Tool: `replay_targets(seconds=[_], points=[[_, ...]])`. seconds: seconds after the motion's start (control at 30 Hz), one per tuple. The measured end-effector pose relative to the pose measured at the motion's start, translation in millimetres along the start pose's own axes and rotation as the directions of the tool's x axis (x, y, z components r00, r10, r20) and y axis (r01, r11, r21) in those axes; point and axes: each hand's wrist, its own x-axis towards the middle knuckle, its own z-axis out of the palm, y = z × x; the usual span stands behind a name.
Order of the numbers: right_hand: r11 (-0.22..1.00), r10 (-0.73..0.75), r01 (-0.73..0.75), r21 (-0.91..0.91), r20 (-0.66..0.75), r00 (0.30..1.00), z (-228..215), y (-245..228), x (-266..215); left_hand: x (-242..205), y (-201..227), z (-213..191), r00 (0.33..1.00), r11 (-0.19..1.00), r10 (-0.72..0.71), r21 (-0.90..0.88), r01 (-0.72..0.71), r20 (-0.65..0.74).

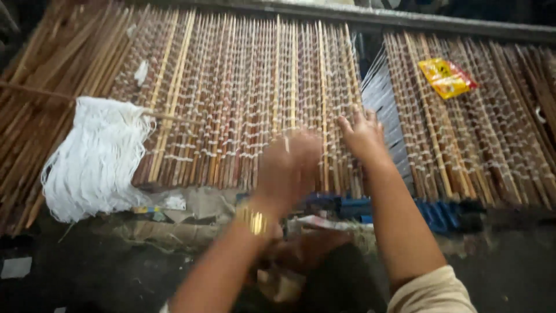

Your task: The person ties white strings onto a thin wooden stick using both hands, creating evenly spaced loops. They then place the stick with attached strings onto a rack of similar sticks and repeat the process with another stick.

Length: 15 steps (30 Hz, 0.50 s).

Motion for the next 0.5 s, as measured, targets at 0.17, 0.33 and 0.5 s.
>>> replay_targets(seconds=[0.17, 0.33, 0.5], points=[[0.958, -0.14, 0.148, 0.247, -0.049, 0.989, -19.7, 14.9, 33.2, 111.3, -90.9, 31.5, 0.937, 0.73, -0.347, 0.636, 0.251, 0.029], [0.842, -0.236, 0.263, 0.471, -0.116, 0.965, -21.6, -0.6, 25.4, 126.8, -114.6, 42.8, 0.851, 0.654, -0.516, 0.686, 0.32, 0.094], [0.79, -0.231, 0.237, 0.565, -0.082, 0.969, -6.4, 4.0, 29.7, 120.8, -131.8, 49.9, 0.804, 0.652, -0.578, 0.672, 0.351, 0.142]])
